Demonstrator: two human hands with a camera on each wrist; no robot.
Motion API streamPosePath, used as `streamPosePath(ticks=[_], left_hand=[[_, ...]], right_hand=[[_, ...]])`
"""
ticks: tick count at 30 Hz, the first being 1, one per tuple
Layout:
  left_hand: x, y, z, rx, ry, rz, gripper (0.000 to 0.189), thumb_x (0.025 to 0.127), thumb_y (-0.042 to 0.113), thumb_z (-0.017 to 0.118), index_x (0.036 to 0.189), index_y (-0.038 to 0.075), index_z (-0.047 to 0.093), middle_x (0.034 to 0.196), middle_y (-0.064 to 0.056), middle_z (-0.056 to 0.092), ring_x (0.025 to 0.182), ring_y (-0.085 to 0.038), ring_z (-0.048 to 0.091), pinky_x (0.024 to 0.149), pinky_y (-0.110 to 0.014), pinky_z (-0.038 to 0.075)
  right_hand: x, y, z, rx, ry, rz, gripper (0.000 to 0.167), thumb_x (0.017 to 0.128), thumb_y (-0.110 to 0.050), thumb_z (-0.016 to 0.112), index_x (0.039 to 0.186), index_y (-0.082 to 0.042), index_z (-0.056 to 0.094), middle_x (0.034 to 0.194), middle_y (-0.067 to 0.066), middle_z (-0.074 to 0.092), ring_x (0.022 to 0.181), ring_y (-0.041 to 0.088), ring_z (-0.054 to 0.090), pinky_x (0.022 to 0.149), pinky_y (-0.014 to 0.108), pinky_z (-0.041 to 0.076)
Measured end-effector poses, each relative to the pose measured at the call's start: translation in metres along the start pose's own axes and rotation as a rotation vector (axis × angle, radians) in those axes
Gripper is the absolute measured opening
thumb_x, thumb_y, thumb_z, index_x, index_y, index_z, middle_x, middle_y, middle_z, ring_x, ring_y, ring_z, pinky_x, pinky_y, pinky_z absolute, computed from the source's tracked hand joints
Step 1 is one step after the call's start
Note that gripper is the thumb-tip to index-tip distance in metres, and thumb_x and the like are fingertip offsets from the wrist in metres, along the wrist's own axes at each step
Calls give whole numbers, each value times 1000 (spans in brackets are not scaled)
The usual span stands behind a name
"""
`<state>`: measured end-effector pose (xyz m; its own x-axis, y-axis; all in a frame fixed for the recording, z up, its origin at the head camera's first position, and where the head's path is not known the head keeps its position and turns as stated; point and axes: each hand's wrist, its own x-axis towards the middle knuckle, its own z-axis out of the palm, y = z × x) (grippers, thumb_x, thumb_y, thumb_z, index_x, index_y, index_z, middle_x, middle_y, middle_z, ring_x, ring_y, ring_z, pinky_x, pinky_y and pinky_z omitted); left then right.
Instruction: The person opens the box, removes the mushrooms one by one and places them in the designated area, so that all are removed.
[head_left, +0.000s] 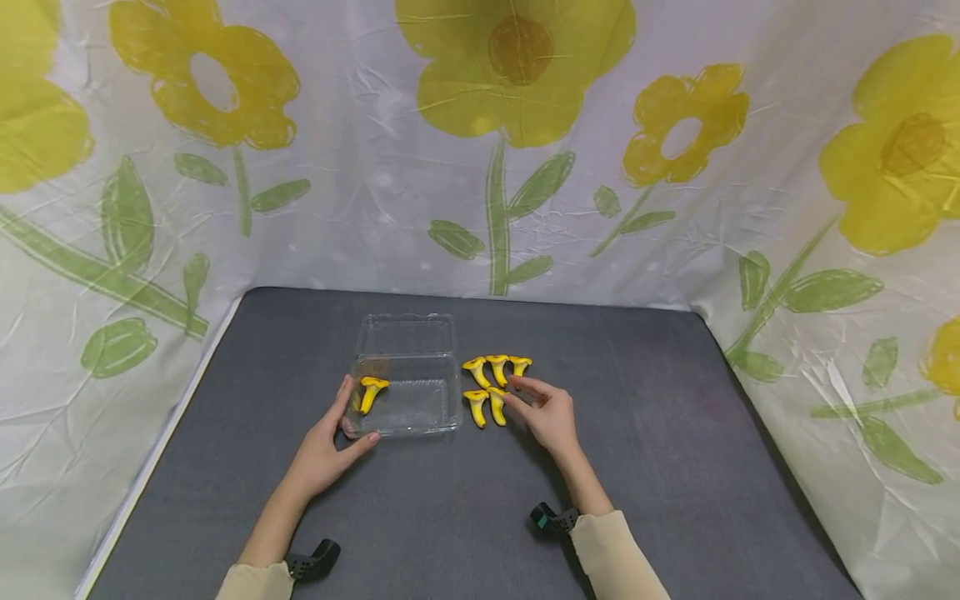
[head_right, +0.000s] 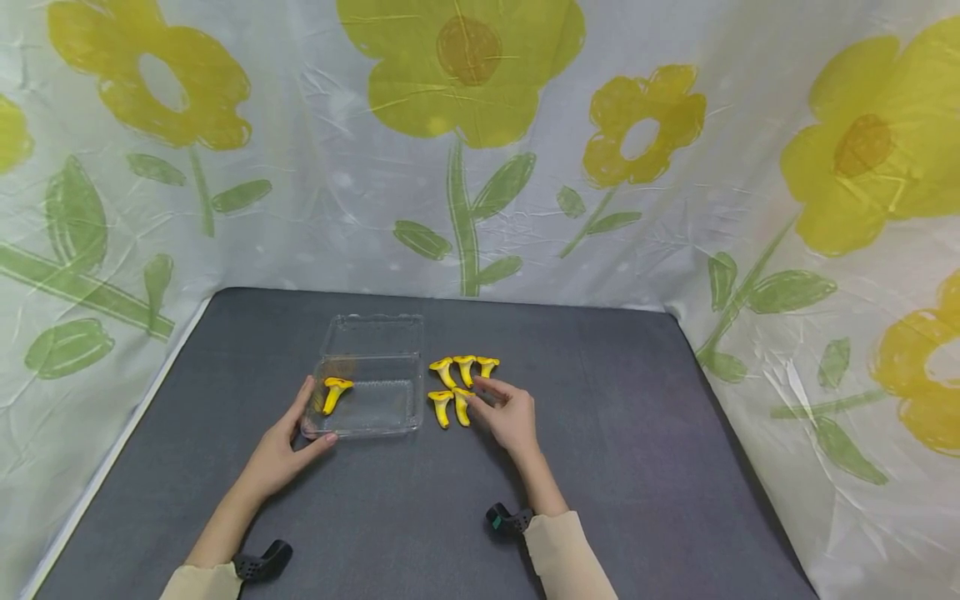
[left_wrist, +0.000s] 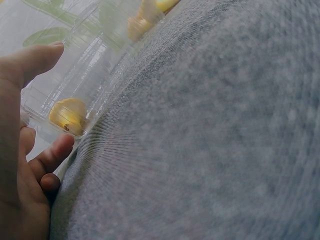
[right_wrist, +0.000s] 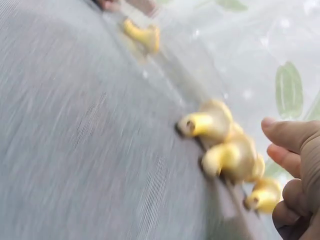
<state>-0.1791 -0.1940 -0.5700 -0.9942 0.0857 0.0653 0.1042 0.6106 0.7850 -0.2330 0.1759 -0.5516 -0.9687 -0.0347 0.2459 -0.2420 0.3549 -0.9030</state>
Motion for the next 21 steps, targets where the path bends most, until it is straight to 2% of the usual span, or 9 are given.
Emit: streamPosePath(ticks=[3,5,6,8,11,12,13,17,21], left_hand=[[0,0,-1,-2,0,7,105,97,40,80,173,17,10,176,-13,23,86,-17,48,89,-46,38],[0,0,-1,-11,-1,11,105,97,40,79,173,17,11,178,-11,13,88,-18,49,90,-46,38],[-1,0,-1,-16,1,13,104,97,40,79,173,17,11,178,-10,13,88,-17,49,90,-46,38],[-1,0,-1,-26,2,18,104,97,39,79,173,18,11,178,-10,14,87,-17,49,89,-46,39],[-2,0,-1,-34,1,23,104,97,39,79,173,20,11,178,-9,15,83,-14,48,88,-44,40],[-2,0,-1,-34,1,25,104,97,39,79,173,20,11,178,-9,15,83,-13,48,88,-44,39],[-2,0,-1,-33,0,26,104,97,38,79,173,20,11,178,-9,15,83,-13,48,88,-45,39],[-1,1,0,-23,0,24,104,97,39,80,173,19,11,179,-9,10,87,-17,49,91,-47,38],[-2,2,-1,-33,-7,10,105,97,39,80,173,18,10,179,-12,8,125,-33,54,103,-57,40]], right_hand=[[6,-11,7,17,12,-22,31,91,-14,86,120,-7,81,117,12,80,52,-6,44,47,22,27],[10,-19,13,14,13,-38,29,91,-14,86,119,-8,82,117,10,80,58,-2,51,47,23,26],[12,-23,16,16,7,-49,29,91,-13,86,119,-8,82,117,10,80,67,4,62,48,23,26],[16,-31,22,34,-9,-63,29,91,-12,86,119,-7,82,118,10,80,64,4,62,47,23,26],[22,-43,33,57,-38,-83,30,90,-10,86,120,-5,81,118,11,80,42,5,36,46,22,26],[24,-46,36,69,-49,-85,30,90,-10,86,120,-5,81,118,11,80,45,3,41,47,22,26],[25,-50,41,69,-57,-86,30,90,-10,86,120,-6,81,118,11,80,43,2,28,47,22,26],[32,-65,59,69,-117,-99,31,91,-11,85,122,-7,81,119,10,79,45,3,28,47,22,27],[37,-76,77,43,-195,-132,33,93,-14,84,125,-5,79,120,15,79,39,4,24,44,23,28]])
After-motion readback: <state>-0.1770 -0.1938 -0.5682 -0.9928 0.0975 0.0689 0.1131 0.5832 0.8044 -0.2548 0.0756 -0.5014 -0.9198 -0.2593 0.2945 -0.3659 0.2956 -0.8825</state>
